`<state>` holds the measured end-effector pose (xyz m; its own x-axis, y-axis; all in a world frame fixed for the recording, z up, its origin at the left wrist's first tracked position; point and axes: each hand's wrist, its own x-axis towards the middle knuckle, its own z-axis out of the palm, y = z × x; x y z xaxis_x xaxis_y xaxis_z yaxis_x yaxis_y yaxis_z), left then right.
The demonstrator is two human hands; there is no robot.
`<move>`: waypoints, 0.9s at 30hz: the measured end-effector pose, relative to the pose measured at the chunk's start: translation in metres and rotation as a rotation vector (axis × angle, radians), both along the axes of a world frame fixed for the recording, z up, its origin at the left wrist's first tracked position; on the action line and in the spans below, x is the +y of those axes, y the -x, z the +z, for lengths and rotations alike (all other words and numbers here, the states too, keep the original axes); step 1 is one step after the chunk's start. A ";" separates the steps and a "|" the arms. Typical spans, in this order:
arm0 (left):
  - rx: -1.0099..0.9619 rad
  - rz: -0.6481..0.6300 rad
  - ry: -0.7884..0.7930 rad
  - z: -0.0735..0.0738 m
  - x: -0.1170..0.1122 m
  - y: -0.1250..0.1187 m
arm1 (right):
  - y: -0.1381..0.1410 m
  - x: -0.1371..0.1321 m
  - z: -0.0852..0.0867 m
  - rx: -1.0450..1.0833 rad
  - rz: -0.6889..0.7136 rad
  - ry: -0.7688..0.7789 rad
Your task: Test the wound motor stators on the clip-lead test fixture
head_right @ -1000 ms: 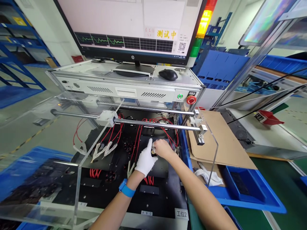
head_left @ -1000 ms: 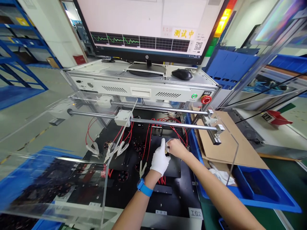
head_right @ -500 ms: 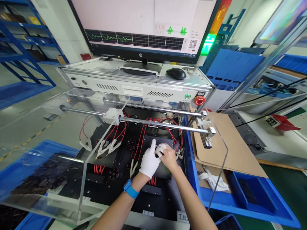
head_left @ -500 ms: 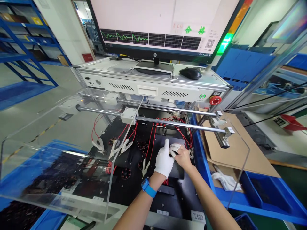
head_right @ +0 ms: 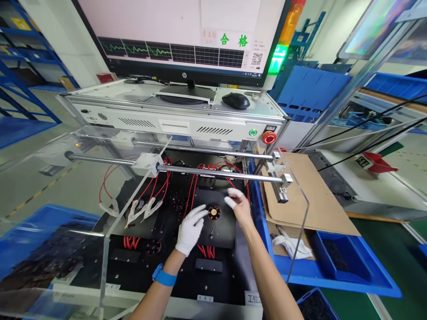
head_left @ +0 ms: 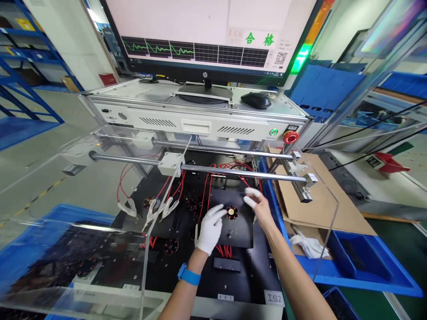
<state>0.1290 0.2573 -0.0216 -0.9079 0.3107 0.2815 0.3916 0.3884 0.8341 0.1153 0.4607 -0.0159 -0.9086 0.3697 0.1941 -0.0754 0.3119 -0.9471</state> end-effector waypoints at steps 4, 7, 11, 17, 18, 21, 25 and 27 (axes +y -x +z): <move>0.250 -0.122 0.235 -0.002 0.005 0.002 | 0.010 0.038 -0.032 -0.094 -0.320 -0.283; 0.324 -0.133 0.319 0.002 0.011 0.004 | 0.017 0.045 -0.054 -0.283 -0.353 -0.445; 0.438 -0.179 0.336 0.006 0.013 0.005 | 0.006 0.037 -0.048 -0.431 -0.377 -0.565; 0.678 -0.200 0.194 0.004 0.012 0.003 | -0.048 0.019 0.005 -0.521 -0.299 -0.613; 0.689 -0.197 0.188 0.005 0.012 0.002 | -0.052 0.013 0.013 -0.514 -0.226 -0.523; 0.670 -0.166 0.215 0.007 0.017 0.001 | -0.044 -0.010 0.027 -0.430 -0.059 -0.015; 0.609 -0.149 0.269 0.008 0.024 0.001 | -0.013 -0.038 0.030 -0.292 -0.162 0.437; 0.594 -0.151 0.287 0.008 0.026 0.001 | -0.002 -0.043 0.024 -0.209 -0.259 0.435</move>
<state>0.1280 0.2832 -0.0134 -0.5655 0.5586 0.6068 0.8189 0.4677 0.3326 0.1173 0.4177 0.0083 -0.7799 0.5925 -0.2017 0.1553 -0.1290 -0.9794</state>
